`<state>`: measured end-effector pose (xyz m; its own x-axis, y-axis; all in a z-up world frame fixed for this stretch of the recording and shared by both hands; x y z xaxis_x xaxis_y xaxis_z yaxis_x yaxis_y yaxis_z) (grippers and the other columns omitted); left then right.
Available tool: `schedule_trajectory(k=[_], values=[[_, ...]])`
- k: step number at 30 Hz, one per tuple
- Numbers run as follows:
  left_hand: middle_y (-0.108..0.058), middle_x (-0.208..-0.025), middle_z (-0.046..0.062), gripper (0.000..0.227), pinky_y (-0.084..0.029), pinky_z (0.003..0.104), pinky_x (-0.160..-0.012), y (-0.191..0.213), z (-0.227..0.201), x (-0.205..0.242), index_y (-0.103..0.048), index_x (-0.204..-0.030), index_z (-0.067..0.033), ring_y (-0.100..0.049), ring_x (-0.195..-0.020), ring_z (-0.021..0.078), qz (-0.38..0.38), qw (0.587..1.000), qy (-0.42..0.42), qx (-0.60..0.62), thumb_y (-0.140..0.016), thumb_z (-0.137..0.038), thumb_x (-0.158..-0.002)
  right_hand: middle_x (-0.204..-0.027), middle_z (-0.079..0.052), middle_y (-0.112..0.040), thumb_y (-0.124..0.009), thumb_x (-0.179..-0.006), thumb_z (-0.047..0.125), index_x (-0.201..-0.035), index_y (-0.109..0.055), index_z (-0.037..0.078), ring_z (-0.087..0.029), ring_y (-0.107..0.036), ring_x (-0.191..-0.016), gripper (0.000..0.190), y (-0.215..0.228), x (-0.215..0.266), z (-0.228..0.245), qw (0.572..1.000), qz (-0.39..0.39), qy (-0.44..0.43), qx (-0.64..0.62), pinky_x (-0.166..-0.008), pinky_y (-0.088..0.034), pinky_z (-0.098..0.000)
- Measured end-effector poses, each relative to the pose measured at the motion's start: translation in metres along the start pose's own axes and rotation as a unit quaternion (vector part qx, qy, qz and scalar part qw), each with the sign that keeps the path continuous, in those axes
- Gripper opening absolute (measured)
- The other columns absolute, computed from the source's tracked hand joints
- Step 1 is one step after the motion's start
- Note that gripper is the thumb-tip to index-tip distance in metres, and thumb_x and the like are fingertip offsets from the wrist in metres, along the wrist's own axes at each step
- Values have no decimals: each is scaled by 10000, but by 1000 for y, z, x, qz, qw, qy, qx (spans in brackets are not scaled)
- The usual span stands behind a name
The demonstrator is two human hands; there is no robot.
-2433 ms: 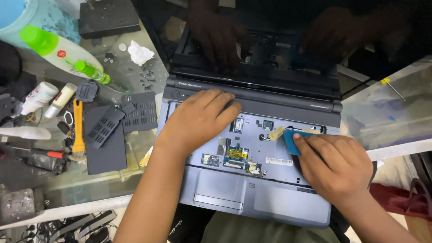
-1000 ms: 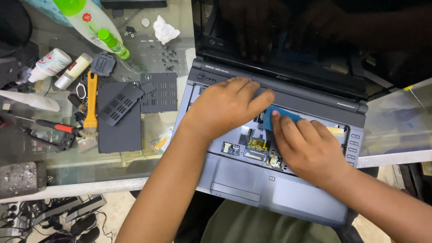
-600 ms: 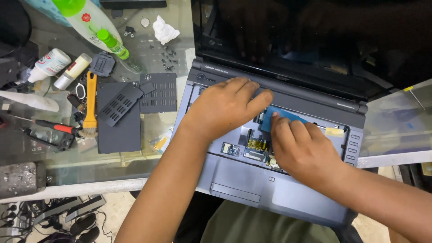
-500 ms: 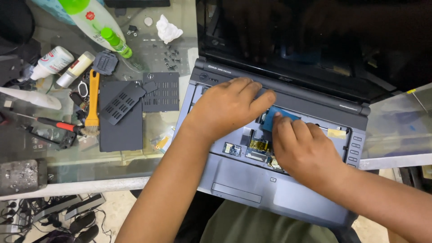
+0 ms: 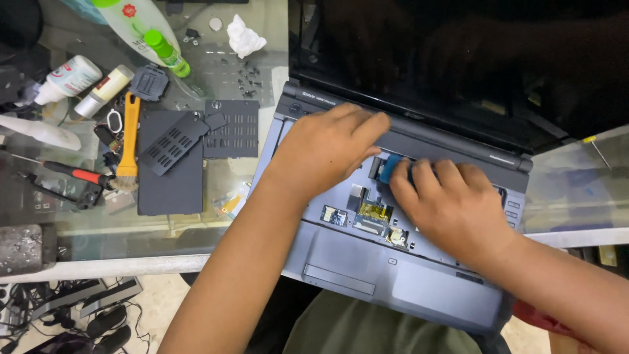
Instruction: The person uses a blue plastic card to pry open the casing of a disassembled laptop. They then use a yellow screwdriver to remove screws from the laptop's internal frame.
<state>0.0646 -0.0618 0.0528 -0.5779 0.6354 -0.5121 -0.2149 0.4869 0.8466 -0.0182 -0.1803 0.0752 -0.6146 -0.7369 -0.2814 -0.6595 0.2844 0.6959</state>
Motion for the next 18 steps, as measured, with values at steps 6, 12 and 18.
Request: schedule_trajectory(k=[6, 12, 18], values=[[-655, -948, -21, 365, -563, 308, -711, 14, -13, -1, -618, -1080, -169, -635, -861, 185, -77, 994, -47, -66, -725, 12, -782, -770, -44, -583, -612, -923, 49, -945, -630, 120, -141, -492, -581, 77, -3, 3, 8, 998, -2, 51, 39, -504, -358, -261], [-639, -975, 11, 333, -600, 328, -806, 17, -19, -3, -613, -1005, -188, -635, -877, 191, -104, 989, -67, -84, -755, 29, -797, -779, -32, -599, -610, -936, 23, -966, -624, 122, -129, -504, -572, 105, -11, 17, 4, 997, 24, 65, 39, -509, -368, -260], [-633, -973, 11, 370, -618, 362, -896, 15, -19, -3, -608, -1027, -191, -652, -901, 205, -90, 988, -74, -96, -748, 54, -787, -911, -27, -622, -587, -957, 50, -1042, -650, 156, -145, -508, -626, 150, -9, 26, -12, 999, 10, 30, -13, -562, -432, -271]])
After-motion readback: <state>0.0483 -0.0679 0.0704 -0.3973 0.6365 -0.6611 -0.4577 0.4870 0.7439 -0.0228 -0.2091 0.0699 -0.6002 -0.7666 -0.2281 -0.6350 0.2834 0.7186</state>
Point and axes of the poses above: each hand's wrist, its own x-axis away from the middle knuckle, its own y-axis out of the back of the hand, z = x × y, the point moved 7 cm from there along -x, towards the middle knuckle
